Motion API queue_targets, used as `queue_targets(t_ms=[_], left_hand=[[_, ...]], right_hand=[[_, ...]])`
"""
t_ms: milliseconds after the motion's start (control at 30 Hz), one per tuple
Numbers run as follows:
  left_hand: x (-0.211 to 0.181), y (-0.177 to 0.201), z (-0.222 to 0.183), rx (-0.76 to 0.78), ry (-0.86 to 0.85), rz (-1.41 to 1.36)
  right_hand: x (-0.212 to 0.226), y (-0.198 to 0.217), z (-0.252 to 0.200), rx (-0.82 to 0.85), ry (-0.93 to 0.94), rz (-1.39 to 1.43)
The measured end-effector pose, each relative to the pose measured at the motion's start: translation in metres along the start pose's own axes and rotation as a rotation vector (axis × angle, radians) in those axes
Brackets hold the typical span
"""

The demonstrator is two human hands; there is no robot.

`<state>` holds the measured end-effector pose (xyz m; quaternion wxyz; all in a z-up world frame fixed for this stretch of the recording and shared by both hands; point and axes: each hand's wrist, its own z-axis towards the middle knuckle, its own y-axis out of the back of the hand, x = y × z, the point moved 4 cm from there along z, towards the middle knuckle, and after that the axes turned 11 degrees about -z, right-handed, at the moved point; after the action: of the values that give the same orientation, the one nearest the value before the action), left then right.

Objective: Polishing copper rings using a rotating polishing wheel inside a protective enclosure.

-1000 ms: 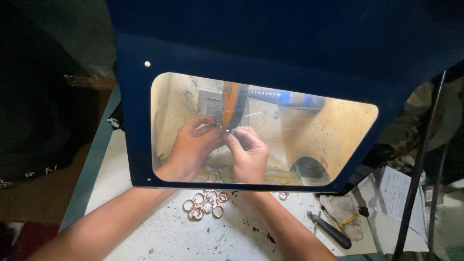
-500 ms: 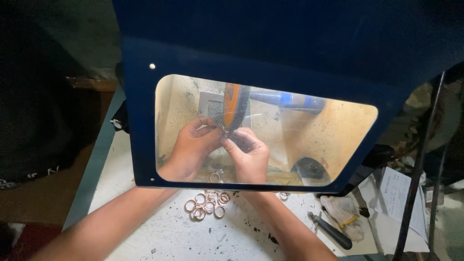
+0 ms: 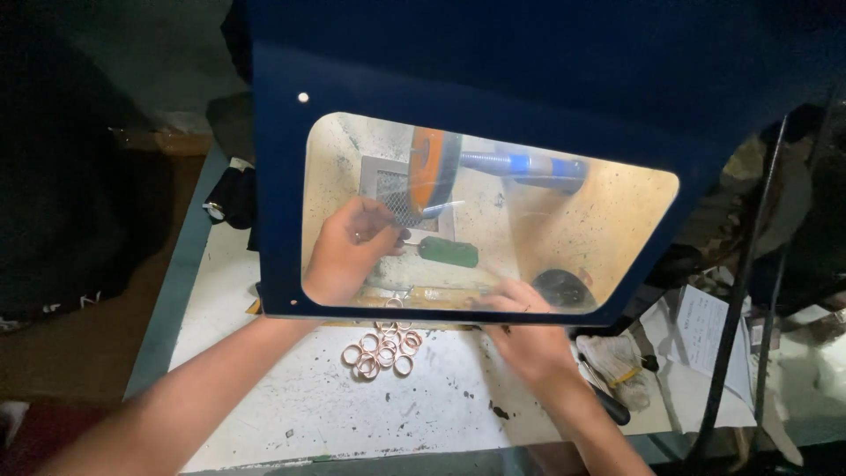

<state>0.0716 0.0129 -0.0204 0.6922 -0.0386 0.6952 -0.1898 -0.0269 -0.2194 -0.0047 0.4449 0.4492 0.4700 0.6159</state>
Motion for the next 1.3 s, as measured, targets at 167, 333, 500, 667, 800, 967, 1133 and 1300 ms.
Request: queue_targets(t_ms=[167, 333, 500, 667, 800, 967, 1133, 1300], left_hand=[[-0.007, 0.000, -0.004, -0.086, 0.006, 0.197], [0.002, 0.000, -0.003, -0.026, -0.083, 0.224], [0.009, 0.003, -0.003, -0.057, -0.137, 0.349], [0.018, 0.007, -0.002, -0.057, -0.271, 0.351], [0.022, 0.006, 0.001, -0.051, -0.312, 0.384], [0.011, -0.001, -0.008, 0.058, -0.199, 0.369], [0.010, -0.006, -0.009, 0.107, -0.102, 0.217], [0.000, -0.004, -0.007, 0.010, -0.180, 0.097]], right_hand=[[-0.033, 0.005, -0.063, -0.060, -0.106, -0.234], [-0.018, 0.010, -0.069, 0.028, -0.196, -0.330], [0.035, -0.002, -0.046, -0.048, 0.076, 0.040], [0.067, -0.012, -0.022, -0.094, 0.353, 0.018], [0.064, -0.013, -0.016, -0.083, 0.376, 0.070], [0.057, -0.005, 0.004, 0.097, 0.121, 0.279], [0.045, -0.020, 0.050, 0.095, -0.239, 0.899], [0.041, -0.048, 0.080, -0.012, -0.351, 1.357]])
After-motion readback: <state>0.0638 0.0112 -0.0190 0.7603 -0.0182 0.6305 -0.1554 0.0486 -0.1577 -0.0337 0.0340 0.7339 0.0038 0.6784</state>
